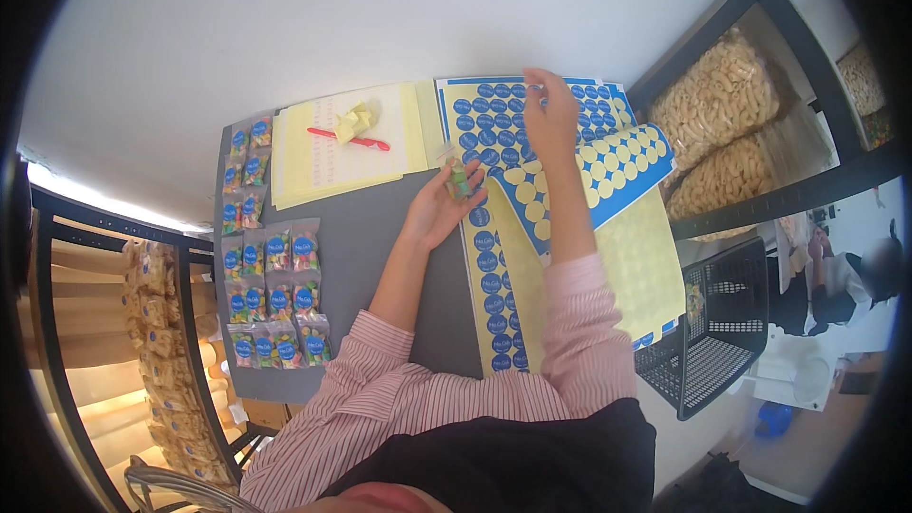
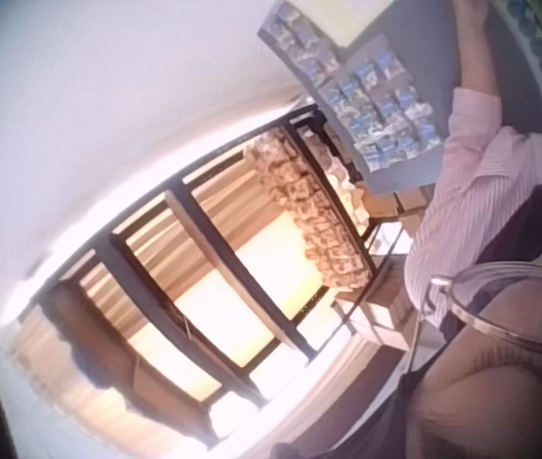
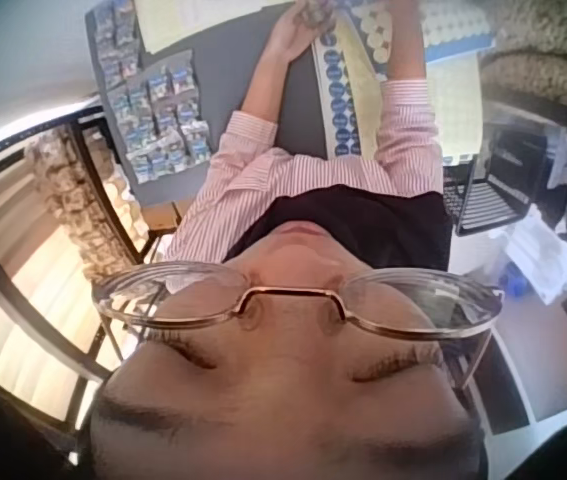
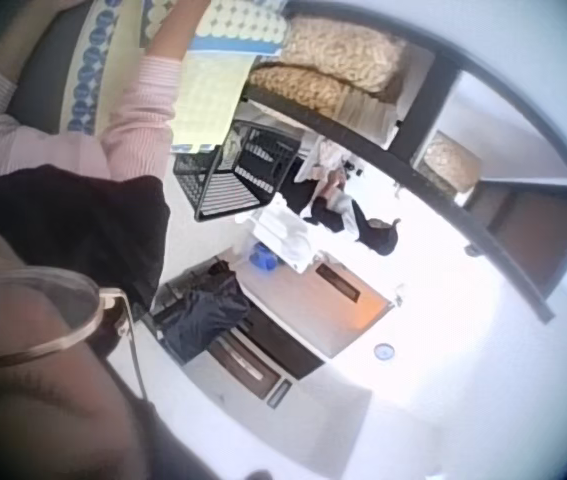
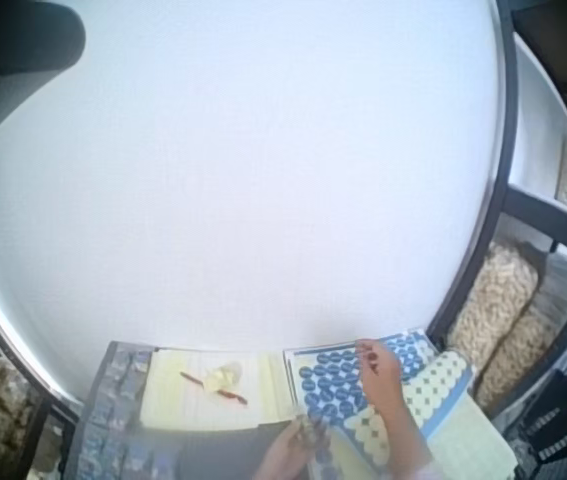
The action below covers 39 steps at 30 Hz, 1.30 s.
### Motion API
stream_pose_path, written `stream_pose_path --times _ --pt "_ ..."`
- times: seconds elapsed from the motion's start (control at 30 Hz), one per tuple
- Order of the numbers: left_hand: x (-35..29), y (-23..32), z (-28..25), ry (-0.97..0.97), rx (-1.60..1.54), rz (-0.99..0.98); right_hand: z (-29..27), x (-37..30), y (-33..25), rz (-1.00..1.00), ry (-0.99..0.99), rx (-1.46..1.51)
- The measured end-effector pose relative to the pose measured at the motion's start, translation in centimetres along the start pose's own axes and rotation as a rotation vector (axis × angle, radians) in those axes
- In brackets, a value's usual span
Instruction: The person repeatedly picks small transparent packets of colorful candies, peels blue circular stickers from a sheet, and applies one sticker to each packet. The labeled packets are placed into a black basket. The person also handles a yellow notepad and a red pen on the table.
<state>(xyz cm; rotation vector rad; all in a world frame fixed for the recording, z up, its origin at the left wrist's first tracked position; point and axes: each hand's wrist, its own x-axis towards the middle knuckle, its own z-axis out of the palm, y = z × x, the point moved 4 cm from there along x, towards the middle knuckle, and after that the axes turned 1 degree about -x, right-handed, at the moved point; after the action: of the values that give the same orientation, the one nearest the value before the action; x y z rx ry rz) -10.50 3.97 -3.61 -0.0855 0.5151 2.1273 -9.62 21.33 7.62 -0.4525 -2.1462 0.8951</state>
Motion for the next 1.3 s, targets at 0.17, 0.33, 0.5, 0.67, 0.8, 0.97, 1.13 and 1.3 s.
stream_pose_path --times 0.17,0.33,0.5,0.67,0.8,0.97,1.13,1.3 --pt "0.6 -0.2 0.1 0.027 -0.031 -0.044 4.1 3.1 3.8 -0.21 -0.435 -0.201" --pt "0.5 0.1 -0.4 0.038 0.018 -0.064 6.6 3.5 6.3 -0.217 -0.581 -0.344" --pt "0.3 0.2 -0.1 0.028 0.066 -0.049 7.6 3.3 7.6 -0.157 -0.576 -0.28" --pt "0.1 0.2 0.3 0.031 0.097 -0.05 7.7 3.4 7.9 -0.176 -0.546 -0.295" --pt "0.3 0.2 0.0 0.012 0.108 -0.051 7.7 3.4 7.1 -0.199 -0.539 -0.325" --pt "0.3 0.2 0.1 0.02 0.101 -0.06 7.6 3.4 7.3 -0.248 -0.516 -0.376" --pt "0.4 0.1 -0.1 0.008 0.097 -0.066 8.0 3.4 7.3 -0.243 -0.495 -0.404" --pt "0.4 0.1 -0.1 0.009 0.108 -0.069 7.9 3.6 7.3 -0.224 -0.531 -0.352"
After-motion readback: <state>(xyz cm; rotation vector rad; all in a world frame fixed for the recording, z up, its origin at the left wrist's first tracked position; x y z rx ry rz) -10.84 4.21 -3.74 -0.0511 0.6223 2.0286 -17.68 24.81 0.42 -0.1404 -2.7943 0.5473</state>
